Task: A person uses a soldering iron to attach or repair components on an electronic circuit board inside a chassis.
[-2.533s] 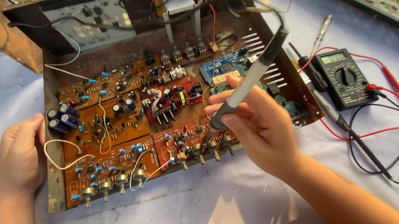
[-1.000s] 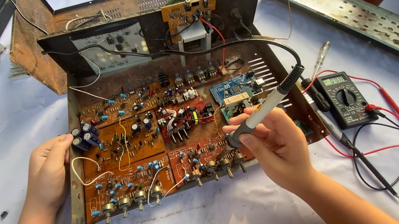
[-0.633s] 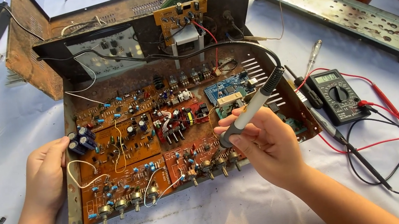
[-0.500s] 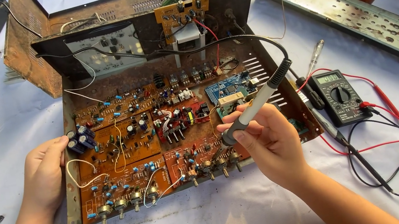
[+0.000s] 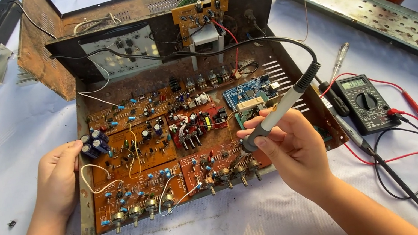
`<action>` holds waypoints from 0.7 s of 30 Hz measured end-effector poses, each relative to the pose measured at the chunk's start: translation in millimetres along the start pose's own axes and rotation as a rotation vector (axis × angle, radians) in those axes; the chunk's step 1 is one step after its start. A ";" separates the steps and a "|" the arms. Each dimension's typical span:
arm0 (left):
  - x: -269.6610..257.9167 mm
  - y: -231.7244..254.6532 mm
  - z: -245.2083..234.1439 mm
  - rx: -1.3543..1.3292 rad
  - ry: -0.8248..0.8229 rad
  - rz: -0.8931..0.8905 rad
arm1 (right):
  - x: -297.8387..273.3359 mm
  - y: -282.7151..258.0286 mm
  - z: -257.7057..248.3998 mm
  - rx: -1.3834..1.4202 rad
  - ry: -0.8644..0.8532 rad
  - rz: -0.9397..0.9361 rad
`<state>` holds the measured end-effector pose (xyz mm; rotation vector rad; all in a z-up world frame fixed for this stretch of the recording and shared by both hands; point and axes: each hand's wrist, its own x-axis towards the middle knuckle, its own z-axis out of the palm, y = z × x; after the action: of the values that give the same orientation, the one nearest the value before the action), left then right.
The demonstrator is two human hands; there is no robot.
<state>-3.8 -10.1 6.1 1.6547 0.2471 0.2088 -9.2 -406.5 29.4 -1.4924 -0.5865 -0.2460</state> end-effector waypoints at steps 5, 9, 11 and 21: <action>2.2 -2.8 -2.1 -0.003 -0.006 0.006 | -2.8 -1.0 2.4 0.020 -0.007 0.015; 3.5 -5.5 -2.7 -0.006 -0.006 0.014 | -4.1 -1.9 3.4 0.023 -0.019 0.036; 2.4 -1.6 -1.2 0.000 0.000 0.016 | -3.0 -2.3 3.0 0.021 -0.031 0.029; 3.4 -3.6 -1.4 -0.003 0.013 0.002 | -3.7 4.5 -1.9 0.064 -0.059 0.111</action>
<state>-1.1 -7.5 2.6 1.6508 0.2552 0.2216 -9.6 -408.7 23.7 -1.4687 -0.5514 -0.0963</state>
